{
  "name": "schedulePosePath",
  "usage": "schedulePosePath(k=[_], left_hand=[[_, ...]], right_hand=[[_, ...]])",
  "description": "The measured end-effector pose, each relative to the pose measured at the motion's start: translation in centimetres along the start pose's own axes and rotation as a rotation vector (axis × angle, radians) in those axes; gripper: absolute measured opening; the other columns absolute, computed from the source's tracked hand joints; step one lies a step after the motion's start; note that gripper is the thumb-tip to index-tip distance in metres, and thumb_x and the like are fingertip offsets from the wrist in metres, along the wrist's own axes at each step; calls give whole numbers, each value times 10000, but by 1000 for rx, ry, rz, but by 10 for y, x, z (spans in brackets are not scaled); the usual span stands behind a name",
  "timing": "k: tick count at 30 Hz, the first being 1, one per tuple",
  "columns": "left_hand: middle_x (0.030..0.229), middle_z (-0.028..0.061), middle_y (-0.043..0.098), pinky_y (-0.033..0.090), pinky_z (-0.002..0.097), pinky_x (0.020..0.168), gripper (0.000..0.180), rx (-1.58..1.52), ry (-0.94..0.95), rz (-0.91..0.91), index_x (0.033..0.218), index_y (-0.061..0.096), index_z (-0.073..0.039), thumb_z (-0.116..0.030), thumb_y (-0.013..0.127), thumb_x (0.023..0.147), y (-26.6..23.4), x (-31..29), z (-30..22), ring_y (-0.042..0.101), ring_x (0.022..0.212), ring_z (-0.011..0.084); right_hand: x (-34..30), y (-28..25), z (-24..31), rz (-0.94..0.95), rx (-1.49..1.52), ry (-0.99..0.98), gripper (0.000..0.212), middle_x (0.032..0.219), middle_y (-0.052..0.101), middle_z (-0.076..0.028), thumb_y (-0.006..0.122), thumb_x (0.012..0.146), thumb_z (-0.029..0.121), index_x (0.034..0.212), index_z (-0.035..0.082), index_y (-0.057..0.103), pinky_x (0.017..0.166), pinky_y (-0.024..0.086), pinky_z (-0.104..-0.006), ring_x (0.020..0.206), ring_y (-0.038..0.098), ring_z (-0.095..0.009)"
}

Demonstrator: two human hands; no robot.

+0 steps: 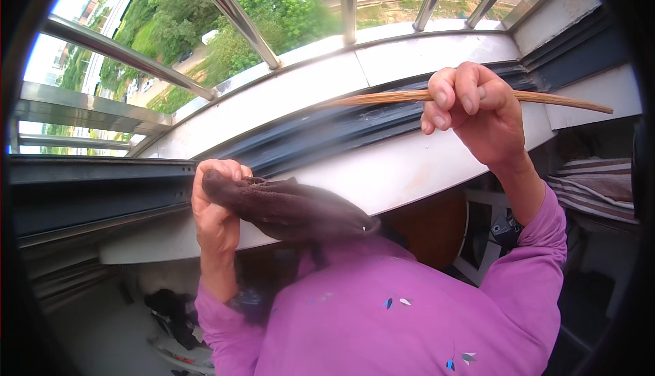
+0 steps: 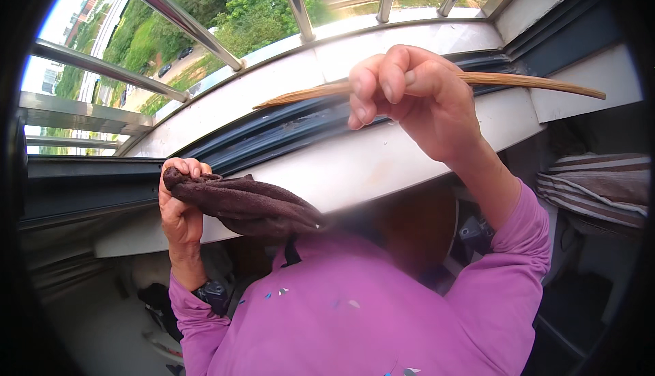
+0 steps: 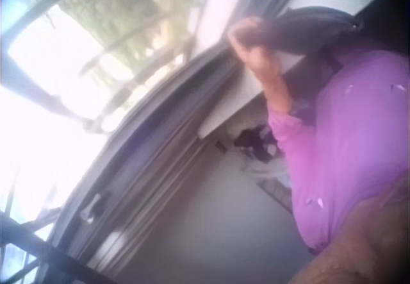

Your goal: The person washes a cloth in a bucket of water, wrings it out, and then uses it along with a thin wooden stick to scrub and wipe the tracks and frame of a sliding window.

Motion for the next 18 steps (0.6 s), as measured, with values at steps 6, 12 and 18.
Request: schedulePosePath(k=[6,12,18], left_hand=[[941,79,512,417,289,835,325,184,-93,-84,1019,457,-41,-29,612,734,-4,-4,-9,493,912,165],[954,28,574,452,237,812,368,268,-199,-126,1088,490,-29,-86,691,786,4,19,-21,552,881,104],[1009,65,587,473,258,836,432,136,-68,-124,1210,454,5,-56,643,826,40,51,-41,579,911,135]], right_hand=[[-23,-21,1,-149,-236,35,129,833,553,-159,376,753,44,698,19,489,723,495,-394,727,551,-225],[-26,-32,7,-200,-237,0,123,837,530,-144,373,800,68,725,37,466,718,487,-394,722,548,-229],[-28,-33,8,-240,-172,-81,120,866,515,-133,368,837,95,753,64,449,715,481,-407,709,531,-222]])
Point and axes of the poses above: each hand's wrist, its own x-axis towards the middle knuckle, its own y-axis out of the palm, z = x × y, the point moved 1 cm from there along x, towards the middle knuckle
